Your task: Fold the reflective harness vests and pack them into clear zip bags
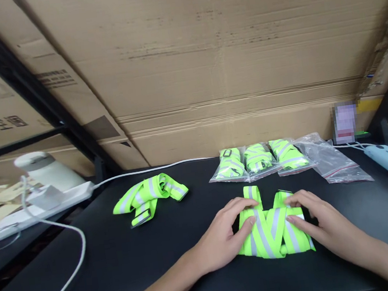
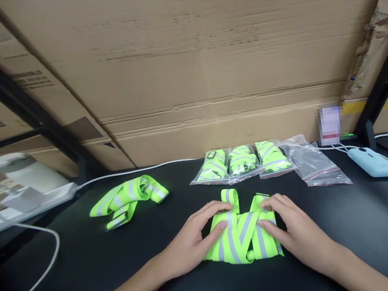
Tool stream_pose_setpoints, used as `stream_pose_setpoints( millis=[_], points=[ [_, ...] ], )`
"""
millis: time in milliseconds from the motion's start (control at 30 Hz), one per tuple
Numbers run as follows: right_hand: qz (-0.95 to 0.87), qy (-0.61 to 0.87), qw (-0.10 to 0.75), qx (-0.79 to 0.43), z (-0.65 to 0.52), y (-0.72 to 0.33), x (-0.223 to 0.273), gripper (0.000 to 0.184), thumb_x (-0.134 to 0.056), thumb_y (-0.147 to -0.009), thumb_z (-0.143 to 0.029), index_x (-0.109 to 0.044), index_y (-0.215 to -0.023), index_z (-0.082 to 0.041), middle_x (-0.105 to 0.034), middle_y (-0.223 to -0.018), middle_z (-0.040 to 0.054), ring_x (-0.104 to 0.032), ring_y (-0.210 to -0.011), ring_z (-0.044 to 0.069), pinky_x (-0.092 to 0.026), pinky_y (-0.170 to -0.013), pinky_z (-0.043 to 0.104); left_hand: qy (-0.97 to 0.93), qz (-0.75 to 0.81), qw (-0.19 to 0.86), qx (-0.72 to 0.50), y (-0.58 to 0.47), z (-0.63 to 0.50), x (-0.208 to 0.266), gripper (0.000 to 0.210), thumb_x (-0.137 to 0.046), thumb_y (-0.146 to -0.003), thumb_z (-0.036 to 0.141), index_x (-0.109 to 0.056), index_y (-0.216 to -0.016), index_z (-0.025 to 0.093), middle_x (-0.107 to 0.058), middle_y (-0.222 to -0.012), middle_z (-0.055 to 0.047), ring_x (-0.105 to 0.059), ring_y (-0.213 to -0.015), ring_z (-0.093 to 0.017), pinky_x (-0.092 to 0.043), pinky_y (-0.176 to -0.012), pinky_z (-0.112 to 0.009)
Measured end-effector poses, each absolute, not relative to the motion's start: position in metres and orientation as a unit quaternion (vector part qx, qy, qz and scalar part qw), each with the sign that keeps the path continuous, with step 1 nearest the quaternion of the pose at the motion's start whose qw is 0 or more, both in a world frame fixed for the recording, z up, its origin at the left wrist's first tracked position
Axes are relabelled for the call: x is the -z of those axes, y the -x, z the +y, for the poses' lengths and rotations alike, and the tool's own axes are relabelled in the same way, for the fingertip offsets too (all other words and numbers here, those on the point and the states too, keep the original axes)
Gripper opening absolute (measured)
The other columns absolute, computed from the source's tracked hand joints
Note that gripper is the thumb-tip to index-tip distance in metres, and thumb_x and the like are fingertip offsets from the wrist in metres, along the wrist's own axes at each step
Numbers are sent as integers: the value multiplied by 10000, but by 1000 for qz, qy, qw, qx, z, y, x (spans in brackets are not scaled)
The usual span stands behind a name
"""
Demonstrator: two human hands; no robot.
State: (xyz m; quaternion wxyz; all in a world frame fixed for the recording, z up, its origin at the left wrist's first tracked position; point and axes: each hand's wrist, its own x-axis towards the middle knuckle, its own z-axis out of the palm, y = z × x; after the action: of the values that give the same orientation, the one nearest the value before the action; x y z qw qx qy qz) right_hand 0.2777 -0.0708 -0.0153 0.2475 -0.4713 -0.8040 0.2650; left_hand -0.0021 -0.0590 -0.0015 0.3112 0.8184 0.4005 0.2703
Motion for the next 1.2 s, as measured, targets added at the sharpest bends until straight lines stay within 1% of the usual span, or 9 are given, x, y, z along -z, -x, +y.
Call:
stream_pose_setpoints(
  millis=[100, 300, 400, 467, 533, 633, 733, 867, 1200],
  points=[
    [-808, 483, 278, -192, -72, -277, 23, 286, -524, -1014, -367, -527, -1286, -277, -556, -1258, 87, -581, -1155, 239, -515, -911, 357, -823, 378, 310, -289, 2, -59, 5, 284, -518, -1011, 292, -602, -1279, 248, -636, -1275, -74, -599, -1198, -217, -458, -1058, -351],
    [-863, 419, 275, -55, -78, -277, 22, 290, -412, -1054, -277, -694, -999, -233, -645, -1197, 118, -656, -1071, 272, -544, -870, 421, -865, 319, 245, -299, 6, -60, 6, 224, -623, -963, 350, -736, -1074, 193, -634, -1126, -114, -670, -1003, -213, -542, -899, -326],
    [-884, 391, 235, -101, -81, -283, 15, 252, -533, -1013, -350, -671, -1185, -229, -696, -1205, 104, -675, -1089, 258, -553, -926, 401, -894, 269, 226, -279, 15, -57, 4, 625, -827, -755, 503, -667, -1277, 198, -643, -1197, -141, -669, -1081, -281, -549, -961, -386],
    [-890, 387, 211, -119, -82, -288, 12, 466, -687, -905, -445, -622, -1304, -213, -672, -1294, 121, -656, -1149, 286, -539, -981, 420, -903, 248, 222, -270, 19, -55, 3, 749, -860, -704, 510, -620, -1348, 210, -649, -1235, -145, -662, -1131, -295, -547, -985, -393],
    [-890, 388, 203, -125, -83, -291, 11, 598, -746, -847, -463, -589, -1363, -203, -645, -1350, 133, -628, -1202, 307, -515, -1021, 439, -905, 247, 221, -266, 20, -52, 1, 647, -822, -772, 445, -623, -1345, 218, -671, -1234, -133, -675, -1125, -274, -551, -977, -370],
    [-882, 391, 207, -162, -83, -291, 7, 463, -654, -938, -405, -590, -1358, -219, -650, -1338, 113, -608, -1224, 277, -476, -1059, 422, -901, 265, 209, -274, 15, -51, -3, 446, -738, -855, 376, -680, -1254, 186, -728, -1123, -117, -707, -992, -243, -565, -897, -346],
    [-861, 398, 224, -226, -83, -285, -2, 260, -524, -1017, -382, -664, -1162, -218, -682, -1184, 95, -634, -1088, 238, -504, -957, 368, -886, 306, 222, -267, 7, -51, -8, 261, -644, -922, 374, -742, -1035, 161, -739, -896, -86, -683, -834, -213, -544, -787, -316],
    [-829, 434, 242, -256, -73, -279, -9, 368, -403, -1059, -398, -607, -834, -191, -607, -917, 61, -593, -842, 191, -481, -771, 324, -838, 384, 294, -252, 1, -47, -11, 374, -558, -973, 426, -698, -760, 152, -675, -790, -59, -640, -754, -173, -496, -717, -274],
    [-741, 528, 199, -364, -26, -284, 1, 594, -523, -923, -658, -435, -553, -202, -409, -600, -17, -420, -520, 113, -314, -452, 258, -809, 449, 316, -212, -4, -19, -8, 458, -545, -933, 569, -670, -736, 175, -618, -896, -41, -590, -889, -200, -461, -779, -295]
  ],
)
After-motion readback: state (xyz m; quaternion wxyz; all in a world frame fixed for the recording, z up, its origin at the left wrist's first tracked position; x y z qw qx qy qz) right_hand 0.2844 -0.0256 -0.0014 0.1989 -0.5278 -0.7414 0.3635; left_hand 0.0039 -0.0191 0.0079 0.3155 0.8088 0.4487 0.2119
